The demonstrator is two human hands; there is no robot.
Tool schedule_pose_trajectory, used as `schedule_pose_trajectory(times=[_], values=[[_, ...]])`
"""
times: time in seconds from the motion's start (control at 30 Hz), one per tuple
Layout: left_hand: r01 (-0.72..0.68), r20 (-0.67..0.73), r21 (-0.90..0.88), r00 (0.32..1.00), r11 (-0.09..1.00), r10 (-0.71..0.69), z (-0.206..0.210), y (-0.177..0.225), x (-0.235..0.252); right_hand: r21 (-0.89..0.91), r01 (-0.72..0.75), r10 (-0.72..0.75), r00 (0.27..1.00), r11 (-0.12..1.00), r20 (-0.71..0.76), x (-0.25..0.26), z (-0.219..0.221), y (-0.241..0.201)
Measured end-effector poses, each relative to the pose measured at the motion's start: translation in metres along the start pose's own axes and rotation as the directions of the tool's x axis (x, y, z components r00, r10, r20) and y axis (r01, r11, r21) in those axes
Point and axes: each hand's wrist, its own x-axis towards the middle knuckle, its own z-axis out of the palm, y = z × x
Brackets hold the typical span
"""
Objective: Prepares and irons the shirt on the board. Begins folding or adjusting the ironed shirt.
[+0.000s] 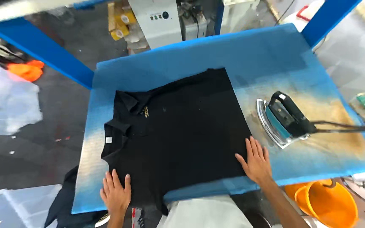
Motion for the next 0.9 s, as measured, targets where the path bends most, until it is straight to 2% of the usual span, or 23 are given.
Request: schedule_pose_trajectory(times=[0.1, 0.13, 0.2, 0.23, 0.3, 0.37, 0.43, 0.5, 0.57, 0.6, 0.7, 0.8, 0.83, 0.9], values=[[0.045, 0.018, -0.02, 0.999, 0.999, -0.044, -0.01, 0.0, -0.007, 0.008, -0.015, 0.016, 0.999, 1.0, -0.033, -0.008, -0.006, 0.002], [0.039, -0.02, -0.05, 0.999, 0.998, -0.04, -0.019, 0.006, -0.004, 0.045, -0.035, 0.037, 0.999, 0.998, -0.033, -0.003, -0.012, -0.004], [-0.083, -0.157, -0.12, 0.985, 0.989, 0.064, -0.029, 0.037, 0.03, 0.147, -0.058, 0.068, 0.996, 0.987, -0.061, 0.038, -0.021, -0.021], [-0.181, -0.183, -0.157, 0.971, 0.971, 0.151, -0.031, 0.056, 0.052, 0.199, -0.065, 0.077, 0.996, 0.978, -0.054, 0.066, -0.025, -0.029], [-0.384, -0.148, -0.203, 0.921, 0.901, 0.36, -0.026, 0.101, 0.113, 0.29, -0.1, 0.106, 0.994, 0.952, -0.005, 0.141, -0.027, -0.041], [-0.54, -0.033, -0.161, 0.839, 0.826, 0.543, -0.012, 0.139, 0.178, 0.313, -0.162, 0.167, 0.986, 0.936, 0.01, 0.219, -0.022, -0.046], [-0.628, 0.103, -0.097, 0.765, 0.772, 0.636, -0.004, 0.177, 0.243, 0.297, -0.251, 0.264, 0.964, 0.921, -0.006, 0.295, -0.017, -0.05], [-0.684, 0.316, 0.005, 0.693, 0.729, 0.648, -0.009, 0.213, 0.3, 0.291, -0.33, 0.339, 0.941, 0.898, 0.022, 0.352, -0.02, -0.057], [-0.727, 0.506, 0.093, 0.623, 0.68, 0.597, -0.021, 0.246, 0.349, 0.29, -0.362, 0.356, 0.931, 0.886, 0.075, 0.385, -0.023, -0.068], [-0.733, 0.562, 0.134, 0.61, 0.667, 0.558, -0.024, 0.26, 0.371, 0.29, -0.355, 0.346, 0.935, 0.889, 0.083, 0.393, -0.022, -0.072], [-0.685, 0.585, 0.233, 0.666, 0.69, 0.463, -0.025, 0.294, 0.426, 0.231, -0.323, 0.319, 0.946, 0.918, 0.057, 0.4, -0.025, -0.072], [-0.63, 0.586, 0.355, 0.726, 0.69, 0.36, -0.009, 0.321, 0.441, 0.248, -0.351, 0.373, 0.927, 0.903, -0.047, 0.403, -0.017, -0.054], [-0.608, 0.553, 0.361, 0.75, 0.707, 0.362, -0.007, 0.323, 0.438, 0.245, -0.332, 0.362, 0.928, 0.911, -0.088, 0.403, -0.011, -0.05], [-0.574, 0.366, 0.257, 0.802, 0.777, 0.472, -0.009, 0.313, 0.421, 0.228, -0.267, 0.305, 0.94, 0.936, -0.152, 0.402, -0.008, -0.05]])
